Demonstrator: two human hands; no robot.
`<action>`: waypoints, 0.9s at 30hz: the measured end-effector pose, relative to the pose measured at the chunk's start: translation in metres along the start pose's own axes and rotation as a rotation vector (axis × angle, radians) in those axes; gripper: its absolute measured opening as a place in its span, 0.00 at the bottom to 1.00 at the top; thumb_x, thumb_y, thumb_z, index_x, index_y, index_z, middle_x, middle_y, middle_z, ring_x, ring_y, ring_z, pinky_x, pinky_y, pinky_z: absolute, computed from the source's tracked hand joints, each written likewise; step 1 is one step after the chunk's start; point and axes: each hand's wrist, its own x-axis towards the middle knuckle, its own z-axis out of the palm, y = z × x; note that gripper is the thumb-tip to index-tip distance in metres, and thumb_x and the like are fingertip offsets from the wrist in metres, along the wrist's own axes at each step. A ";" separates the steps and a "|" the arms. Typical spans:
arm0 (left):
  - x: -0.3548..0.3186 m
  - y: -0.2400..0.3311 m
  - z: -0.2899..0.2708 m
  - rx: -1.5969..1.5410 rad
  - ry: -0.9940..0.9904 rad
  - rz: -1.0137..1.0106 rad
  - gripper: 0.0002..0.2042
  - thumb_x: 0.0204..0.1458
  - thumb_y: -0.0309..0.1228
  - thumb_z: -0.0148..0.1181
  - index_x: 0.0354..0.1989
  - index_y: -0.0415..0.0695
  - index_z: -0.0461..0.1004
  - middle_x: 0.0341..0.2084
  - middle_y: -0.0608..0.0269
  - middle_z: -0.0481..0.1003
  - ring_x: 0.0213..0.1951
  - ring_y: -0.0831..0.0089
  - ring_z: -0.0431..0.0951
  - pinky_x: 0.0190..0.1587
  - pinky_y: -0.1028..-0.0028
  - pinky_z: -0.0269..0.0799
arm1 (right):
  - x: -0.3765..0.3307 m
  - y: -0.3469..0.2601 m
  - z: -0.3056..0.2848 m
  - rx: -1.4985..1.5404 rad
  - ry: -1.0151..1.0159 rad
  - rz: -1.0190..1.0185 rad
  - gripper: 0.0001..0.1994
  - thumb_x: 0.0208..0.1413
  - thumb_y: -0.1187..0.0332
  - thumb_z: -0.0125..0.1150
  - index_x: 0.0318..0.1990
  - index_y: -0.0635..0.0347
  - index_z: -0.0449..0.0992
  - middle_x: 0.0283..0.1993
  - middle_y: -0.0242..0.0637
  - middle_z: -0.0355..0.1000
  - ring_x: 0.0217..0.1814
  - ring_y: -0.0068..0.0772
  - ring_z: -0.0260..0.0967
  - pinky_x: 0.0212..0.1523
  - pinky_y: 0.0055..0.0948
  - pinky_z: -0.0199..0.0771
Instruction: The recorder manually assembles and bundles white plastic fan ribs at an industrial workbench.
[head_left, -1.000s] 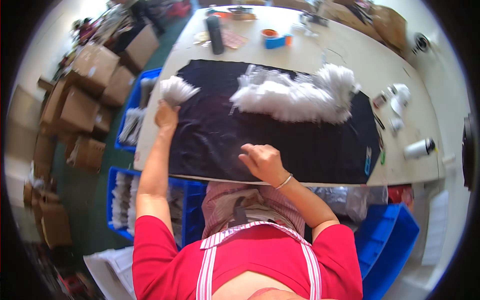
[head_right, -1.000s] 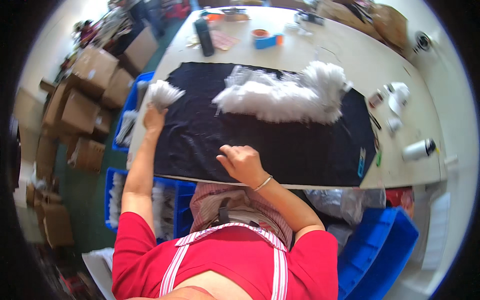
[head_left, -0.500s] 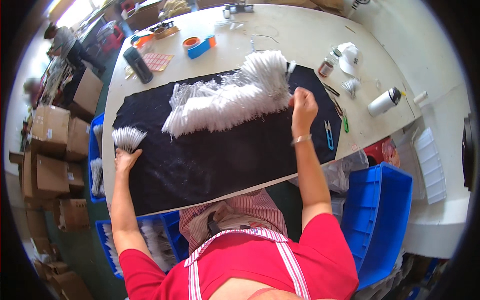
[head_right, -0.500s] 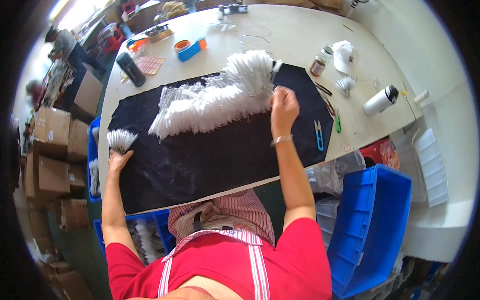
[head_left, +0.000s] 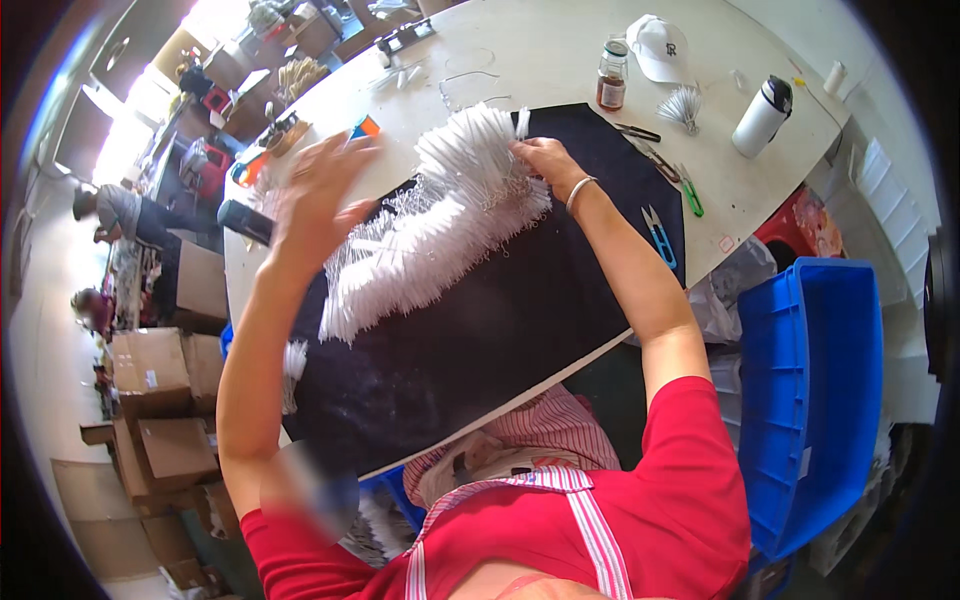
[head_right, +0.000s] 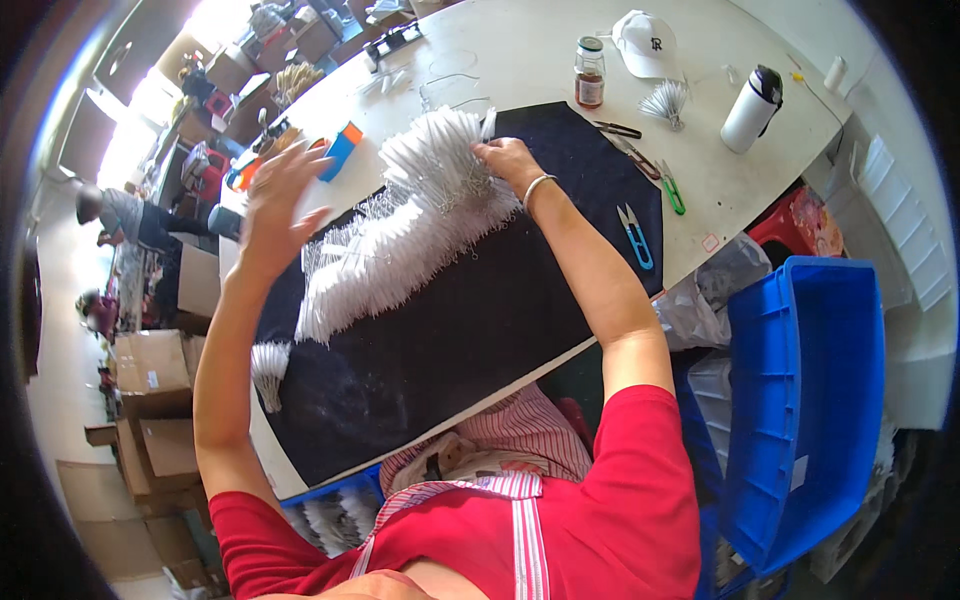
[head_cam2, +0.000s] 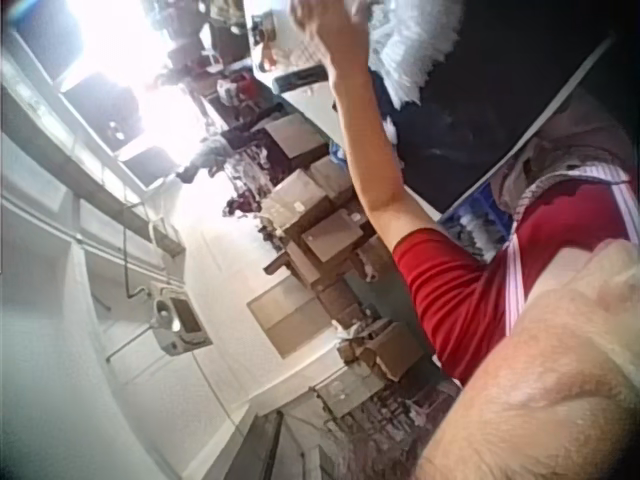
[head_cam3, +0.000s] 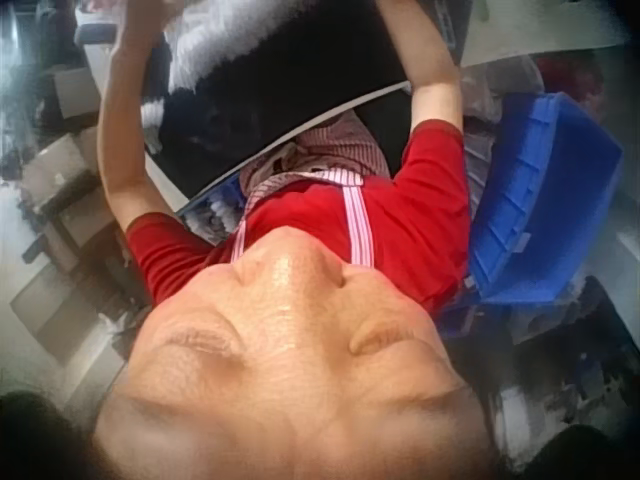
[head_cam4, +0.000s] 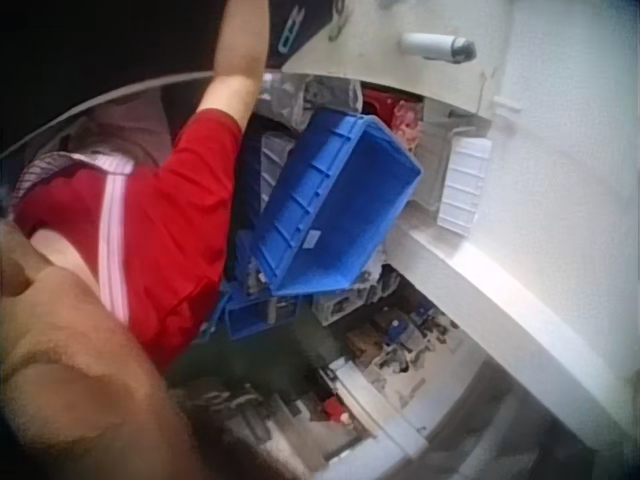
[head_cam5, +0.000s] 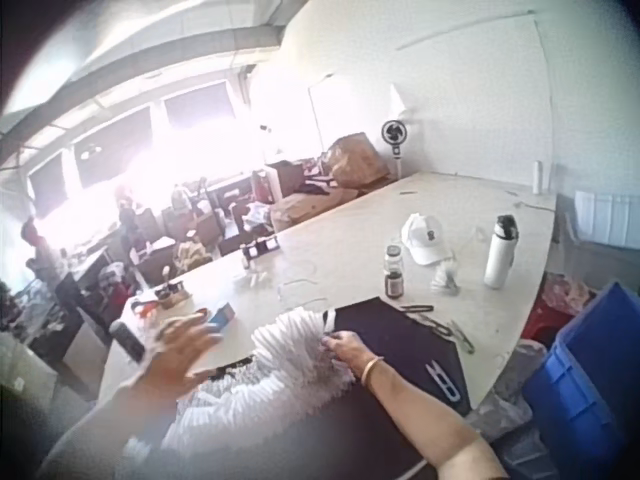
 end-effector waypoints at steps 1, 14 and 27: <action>0.024 0.013 0.009 -0.006 -0.112 0.071 0.32 0.36 0.28 0.68 0.55 0.50 0.66 0.57 0.64 0.65 0.63 0.63 0.58 0.63 0.61 0.54 | -0.001 -0.002 0.005 0.029 -0.029 -0.003 0.22 0.52 0.53 0.61 0.42 0.66 0.75 0.33 0.30 0.71 0.31 0.20 0.62 0.33 0.23 0.63; 0.108 0.036 0.108 0.099 -0.504 0.484 0.24 0.32 0.21 0.61 0.43 0.45 0.70 0.41 0.65 0.70 0.51 0.66 0.68 0.66 0.60 0.47 | 0.008 -0.015 -0.001 -0.025 -0.230 0.063 0.11 0.42 0.61 0.61 0.19 0.58 0.73 0.19 0.25 0.63 0.20 0.17 0.56 0.20 0.22 0.52; 0.090 0.014 0.113 -0.172 -0.246 0.457 0.17 0.28 0.29 0.65 0.31 0.45 0.69 0.32 0.62 0.72 0.44 0.62 0.72 0.61 0.63 0.55 | 0.004 -0.025 0.015 0.195 -0.199 0.139 0.26 0.52 0.46 0.58 0.40 0.67 0.76 0.36 0.36 0.74 0.34 0.23 0.68 0.36 0.24 0.68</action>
